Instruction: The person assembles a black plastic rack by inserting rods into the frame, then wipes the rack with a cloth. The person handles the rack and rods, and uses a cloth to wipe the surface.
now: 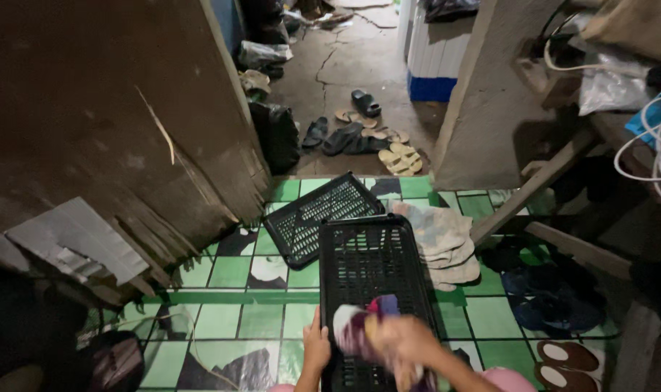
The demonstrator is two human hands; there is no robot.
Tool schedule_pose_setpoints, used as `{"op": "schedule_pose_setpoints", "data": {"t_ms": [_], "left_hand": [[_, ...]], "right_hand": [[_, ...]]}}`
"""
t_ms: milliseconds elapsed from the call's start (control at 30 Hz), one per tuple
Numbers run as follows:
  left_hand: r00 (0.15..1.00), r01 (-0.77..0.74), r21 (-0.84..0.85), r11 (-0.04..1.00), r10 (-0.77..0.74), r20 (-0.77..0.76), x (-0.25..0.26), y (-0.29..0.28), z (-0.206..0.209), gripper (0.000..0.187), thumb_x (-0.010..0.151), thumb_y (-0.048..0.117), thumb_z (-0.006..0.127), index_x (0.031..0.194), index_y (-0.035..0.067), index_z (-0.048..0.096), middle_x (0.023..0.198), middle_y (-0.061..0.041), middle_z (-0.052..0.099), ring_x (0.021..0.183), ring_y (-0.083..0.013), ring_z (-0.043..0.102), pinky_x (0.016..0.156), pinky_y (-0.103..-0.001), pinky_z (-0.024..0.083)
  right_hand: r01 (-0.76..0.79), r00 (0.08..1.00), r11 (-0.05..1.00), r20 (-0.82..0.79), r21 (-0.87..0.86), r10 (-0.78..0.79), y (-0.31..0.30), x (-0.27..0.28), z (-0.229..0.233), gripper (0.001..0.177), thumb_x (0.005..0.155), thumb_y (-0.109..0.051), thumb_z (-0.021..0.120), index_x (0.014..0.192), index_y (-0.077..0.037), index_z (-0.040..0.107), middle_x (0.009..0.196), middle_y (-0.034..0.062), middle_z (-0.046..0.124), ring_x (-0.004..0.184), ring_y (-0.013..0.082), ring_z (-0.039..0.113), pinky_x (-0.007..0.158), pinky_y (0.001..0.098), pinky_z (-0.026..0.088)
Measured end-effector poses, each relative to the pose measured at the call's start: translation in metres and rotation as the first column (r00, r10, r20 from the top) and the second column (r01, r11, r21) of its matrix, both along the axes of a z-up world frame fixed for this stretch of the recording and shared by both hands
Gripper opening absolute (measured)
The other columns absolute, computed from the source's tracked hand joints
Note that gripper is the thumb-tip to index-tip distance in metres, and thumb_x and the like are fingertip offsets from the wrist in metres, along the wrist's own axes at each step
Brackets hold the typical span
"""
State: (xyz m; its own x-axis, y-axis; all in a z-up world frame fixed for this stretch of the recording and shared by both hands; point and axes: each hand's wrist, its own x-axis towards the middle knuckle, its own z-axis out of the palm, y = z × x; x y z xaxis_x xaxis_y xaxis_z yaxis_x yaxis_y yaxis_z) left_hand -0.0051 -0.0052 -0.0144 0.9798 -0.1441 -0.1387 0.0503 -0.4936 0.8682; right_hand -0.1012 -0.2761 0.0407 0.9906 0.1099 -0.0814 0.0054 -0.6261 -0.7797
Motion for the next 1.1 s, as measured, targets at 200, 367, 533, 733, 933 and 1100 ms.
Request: {"op": "schedule_pose_setpoints", "data": {"t_ms": [200,367,533,733,933,1100], "left_hand": [[0.993,0.025,-0.069,0.997,-0.017,0.117,-0.002,-0.001,-0.005,0.072,0.093,-0.001,0.053,0.159,0.019,0.031,0.136,-0.020,0.053,0.126,-0.0377,0.055,0.109,-0.040,0.042],[1.000,0.010,-0.151,0.988,-0.009,0.006,0.004,0.003,-0.010,0.074,0.090,-0.004,0.055,0.157,0.021,0.036,0.136,-0.018,0.055,0.129,-0.0342,0.055,0.110,-0.038,0.041],[0.998,0.027,-0.183,0.983,-0.015,0.066,0.005,0.002,-0.020,0.084,0.080,-0.013,0.049,0.158,0.017,0.038,0.134,-0.020,0.058,0.128,-0.0336,0.056,0.113,-0.036,0.040],[0.980,0.089,-0.232,0.969,-0.044,0.194,0.005,0.002,-0.022,0.092,0.069,-0.018,0.038,0.156,0.012,0.043,0.141,-0.021,0.060,0.135,-0.0334,0.055,0.117,-0.037,0.037],[0.995,0.041,-0.280,0.959,-0.015,0.097,0.006,0.002,-0.025,0.077,0.086,-0.011,0.058,0.156,0.016,0.037,0.145,-0.016,0.055,0.137,-0.0317,0.050,0.116,-0.038,0.033],[0.999,0.025,-0.215,0.976,-0.032,-0.029,0.005,0.005,-0.030,0.083,0.085,-0.010,0.058,0.158,0.021,0.034,0.139,-0.015,0.059,0.132,-0.0291,0.054,0.116,-0.036,0.035]], "right_hand": [[0.076,0.975,0.907,-0.160,-0.415,-0.155,0.039,0.046,0.136,0.100,0.075,-0.049,0.087,0.152,-0.015,0.031,0.158,0.0157,0.020,0.140,0.0430,0.028,0.107,0.0593,0.035],[0.019,0.973,0.806,-0.174,-0.591,-0.150,0.079,0.044,0.095,0.110,0.068,-0.052,0.092,0.154,-0.018,0.031,0.163,0.0109,0.019,0.137,0.0442,0.029,0.103,0.0645,0.037],[-0.060,0.980,0.895,0.143,-0.442,0.136,0.060,0.028,0.009,0.071,0.078,-0.030,0.082,0.145,-0.021,0.060,0.145,0.0087,0.051,0.115,0.0390,0.054,0.095,0.0459,0.053],[0.004,0.974,0.992,-0.227,0.129,0.026,0.027,0.087,-0.020,0.031,0.063,-0.019,0.087,0.088,-0.004,0.075,0.086,0.0112,0.078,0.079,0.0268,0.074,0.071,0.0389,0.060],[0.320,0.939,0.943,0.163,-0.089,-0.304,0.032,0.214,0.029,0.061,0.063,-0.026,0.084,0.119,-0.014,0.065,0.118,0.0110,0.069,0.091,0.0355,0.067,0.081,0.0447,0.056],[0.165,0.986,0.886,0.086,-0.434,-0.141,0.044,0.248,0.008,0.075,0.068,-0.031,0.081,0.139,-0.025,0.059,0.151,0.0115,0.045,0.111,0.0428,0.055,0.091,0.0482,0.051]]}}
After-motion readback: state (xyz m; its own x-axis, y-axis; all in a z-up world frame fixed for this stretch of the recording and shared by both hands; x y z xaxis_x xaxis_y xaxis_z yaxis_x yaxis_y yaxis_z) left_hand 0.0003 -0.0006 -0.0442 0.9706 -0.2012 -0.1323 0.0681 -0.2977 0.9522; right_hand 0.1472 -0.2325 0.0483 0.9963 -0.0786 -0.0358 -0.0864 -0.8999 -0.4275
